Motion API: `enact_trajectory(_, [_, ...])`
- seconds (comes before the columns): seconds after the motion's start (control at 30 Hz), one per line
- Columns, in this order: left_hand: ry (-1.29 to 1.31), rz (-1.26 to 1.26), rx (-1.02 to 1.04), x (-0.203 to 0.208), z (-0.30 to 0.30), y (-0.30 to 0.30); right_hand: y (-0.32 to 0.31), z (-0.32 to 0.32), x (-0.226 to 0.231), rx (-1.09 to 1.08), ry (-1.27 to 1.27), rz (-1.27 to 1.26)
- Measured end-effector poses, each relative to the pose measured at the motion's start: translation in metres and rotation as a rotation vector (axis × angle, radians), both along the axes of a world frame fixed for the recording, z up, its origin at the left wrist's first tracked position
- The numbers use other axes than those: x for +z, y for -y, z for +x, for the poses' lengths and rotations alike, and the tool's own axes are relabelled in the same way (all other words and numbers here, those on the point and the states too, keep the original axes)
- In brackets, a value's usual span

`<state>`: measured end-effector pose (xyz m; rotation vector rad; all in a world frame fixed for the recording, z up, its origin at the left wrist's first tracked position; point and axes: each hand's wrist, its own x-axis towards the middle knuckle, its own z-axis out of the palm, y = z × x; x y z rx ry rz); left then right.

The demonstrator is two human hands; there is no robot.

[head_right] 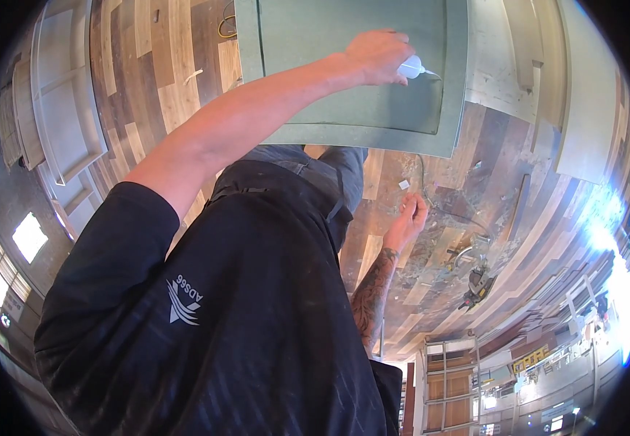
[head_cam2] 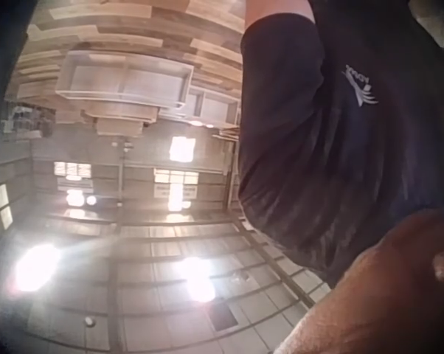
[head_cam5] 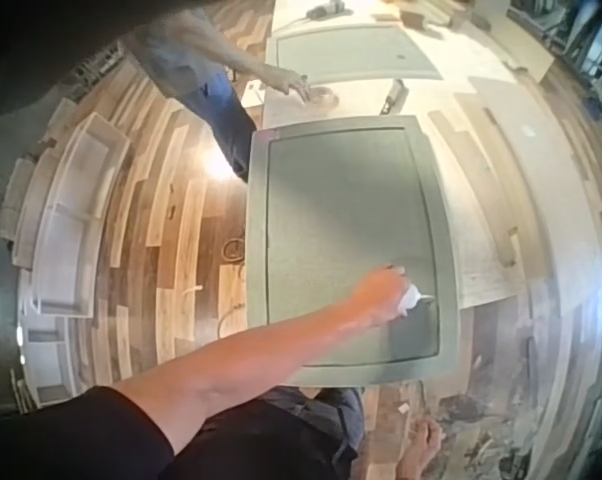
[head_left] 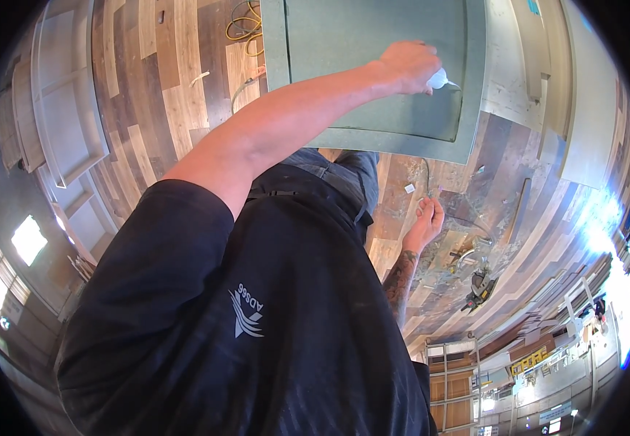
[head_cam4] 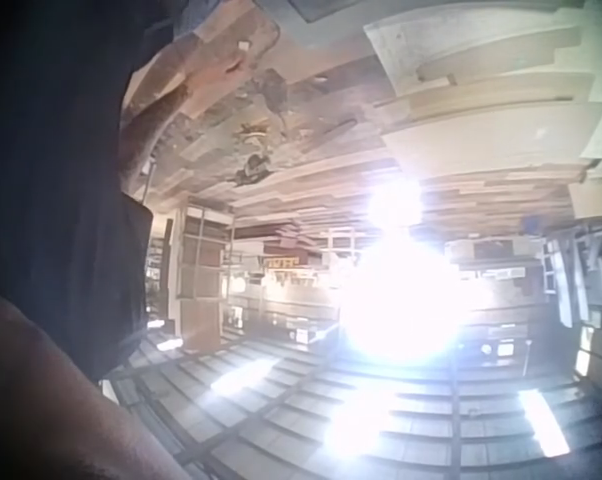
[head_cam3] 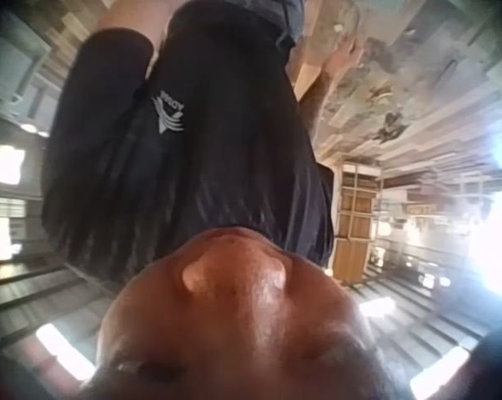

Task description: Applying glue and sealant into the grooves of furniture panels during the assembly process.

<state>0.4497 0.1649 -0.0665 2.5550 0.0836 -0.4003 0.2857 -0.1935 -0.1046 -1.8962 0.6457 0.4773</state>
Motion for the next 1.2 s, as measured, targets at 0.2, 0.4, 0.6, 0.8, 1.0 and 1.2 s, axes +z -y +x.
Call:
enact_trajectory(0.2, [0.008,0.005,0.003,-0.001,0.002,-0.004,0.002,0.0,-0.003,0.014,-0.007,0.009])
enact_trajectory(0.4, [0.0,0.012,0.012,-0.002,0.005,-0.01,0.002,-0.002,-0.004,0.026,-0.008,0.002])
enact_trajectory(0.6, [-0.015,0.014,0.02,0.0,0.008,-0.011,0.002,-0.002,-0.004,0.016,-0.022,0.015])
enact_trajectory(0.8, [0.01,0.025,0.038,0.002,0.011,-0.014,-0.002,-0.001,-0.003,0.002,-0.003,0.006])
enact_trajectory(1.0, [0.018,0.036,0.041,0.002,0.015,-0.02,-0.006,0.0,-0.003,0.011,-0.007,0.003])
enact_trajectory(1.2, [0.017,0.027,0.042,0.002,0.018,-0.024,-0.006,0.0,-0.003,0.015,-0.012,-0.003])
